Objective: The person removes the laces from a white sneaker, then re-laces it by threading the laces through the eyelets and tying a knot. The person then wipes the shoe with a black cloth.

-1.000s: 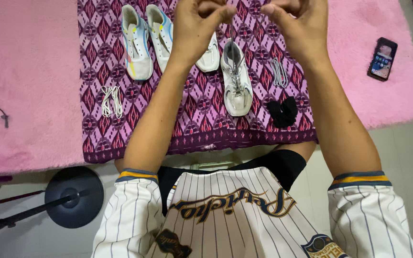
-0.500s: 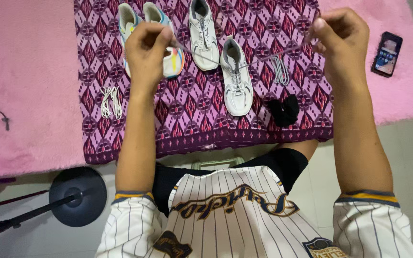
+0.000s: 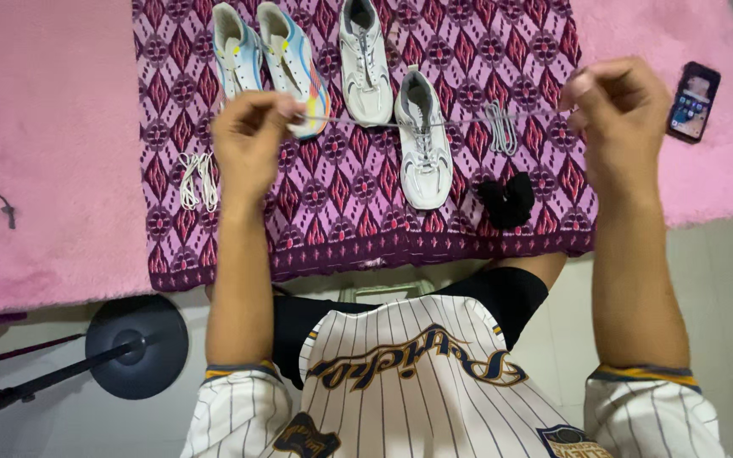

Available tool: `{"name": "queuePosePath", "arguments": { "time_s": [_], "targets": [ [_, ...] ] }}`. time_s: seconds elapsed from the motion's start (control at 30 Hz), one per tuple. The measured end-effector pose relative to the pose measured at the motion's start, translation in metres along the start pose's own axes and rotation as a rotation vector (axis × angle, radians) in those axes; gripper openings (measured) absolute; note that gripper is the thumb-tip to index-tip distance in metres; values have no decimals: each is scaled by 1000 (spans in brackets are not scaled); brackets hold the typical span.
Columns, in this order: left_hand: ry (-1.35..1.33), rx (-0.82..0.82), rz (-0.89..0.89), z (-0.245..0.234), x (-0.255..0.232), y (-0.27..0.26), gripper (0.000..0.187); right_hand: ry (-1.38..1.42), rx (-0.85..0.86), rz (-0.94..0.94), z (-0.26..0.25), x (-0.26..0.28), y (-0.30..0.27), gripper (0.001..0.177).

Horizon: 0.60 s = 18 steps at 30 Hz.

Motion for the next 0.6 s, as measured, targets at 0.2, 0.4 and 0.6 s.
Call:
{"name": "queuePosePath", "arguments": {
  "time_s": [0.2, 0.4, 0.6],
  "targets": [
    [-228, 255, 50, 49, -21, -44, 13, -19, 132, 55, 59, -8, -40, 7],
    [-239, 356, -118, 87, 4, -69, 13, 46, 141, 188, 81, -37, -60, 7],
    [-256, 377, -112, 104, 14, -85, 15, 95, 144, 307, 89, -60, -81, 10]
  ]
}}
Point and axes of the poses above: each hand's wrist, its own y-axis towards the middle knuckle, its own z-axis out of the palm, x = y × z, the point moved 7 cm from there along y, towards the middle knuckle, and after that the axes turned 13 degrees about y, right-handed, at the moved point
